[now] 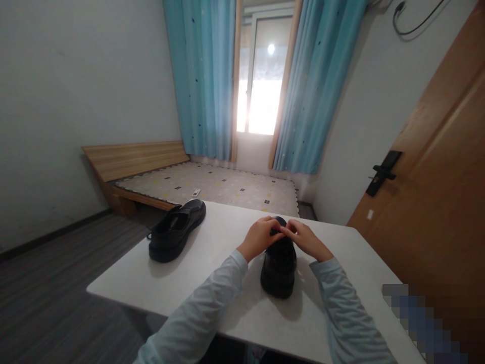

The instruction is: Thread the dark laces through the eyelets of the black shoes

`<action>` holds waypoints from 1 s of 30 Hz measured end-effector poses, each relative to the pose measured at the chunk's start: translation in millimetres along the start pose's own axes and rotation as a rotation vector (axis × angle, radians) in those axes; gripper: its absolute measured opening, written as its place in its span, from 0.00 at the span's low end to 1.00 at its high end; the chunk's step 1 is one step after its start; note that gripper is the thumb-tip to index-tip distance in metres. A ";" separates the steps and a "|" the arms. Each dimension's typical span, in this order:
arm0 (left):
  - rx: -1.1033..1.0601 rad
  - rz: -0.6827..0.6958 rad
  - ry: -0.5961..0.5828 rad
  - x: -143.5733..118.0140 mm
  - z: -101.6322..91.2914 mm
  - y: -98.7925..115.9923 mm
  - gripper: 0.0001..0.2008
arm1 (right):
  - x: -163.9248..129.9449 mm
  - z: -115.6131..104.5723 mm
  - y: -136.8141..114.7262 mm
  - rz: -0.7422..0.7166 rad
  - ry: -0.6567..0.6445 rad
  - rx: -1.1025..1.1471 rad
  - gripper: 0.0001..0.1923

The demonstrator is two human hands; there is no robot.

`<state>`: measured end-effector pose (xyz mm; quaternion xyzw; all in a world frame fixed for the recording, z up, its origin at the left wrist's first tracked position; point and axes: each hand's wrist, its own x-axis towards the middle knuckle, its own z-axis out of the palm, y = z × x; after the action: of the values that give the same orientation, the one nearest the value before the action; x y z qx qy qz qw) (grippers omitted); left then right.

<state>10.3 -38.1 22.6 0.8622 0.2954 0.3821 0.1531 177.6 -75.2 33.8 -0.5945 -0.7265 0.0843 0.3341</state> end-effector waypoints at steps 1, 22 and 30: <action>-0.034 -0.012 -0.006 -0.1 1.6 -0.1 0.07 | 0.1 0.2 0.6 -0.008 -0.009 0.008 0.19; -0.019 -0.204 -0.071 2.0 -10.7 -4.0 0.05 | -2.7 -17.2 24.9 0.092 -0.068 0.268 0.18; -0.062 -0.283 -0.163 1.2 -14.2 -18.5 0.07 | -6.7 -23.3 29.4 0.189 -0.200 0.335 0.19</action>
<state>-7.0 -22.4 23.6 0.8350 0.3886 0.2944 0.2552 215.5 -79.6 33.7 -0.5846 -0.6731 0.2935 0.3450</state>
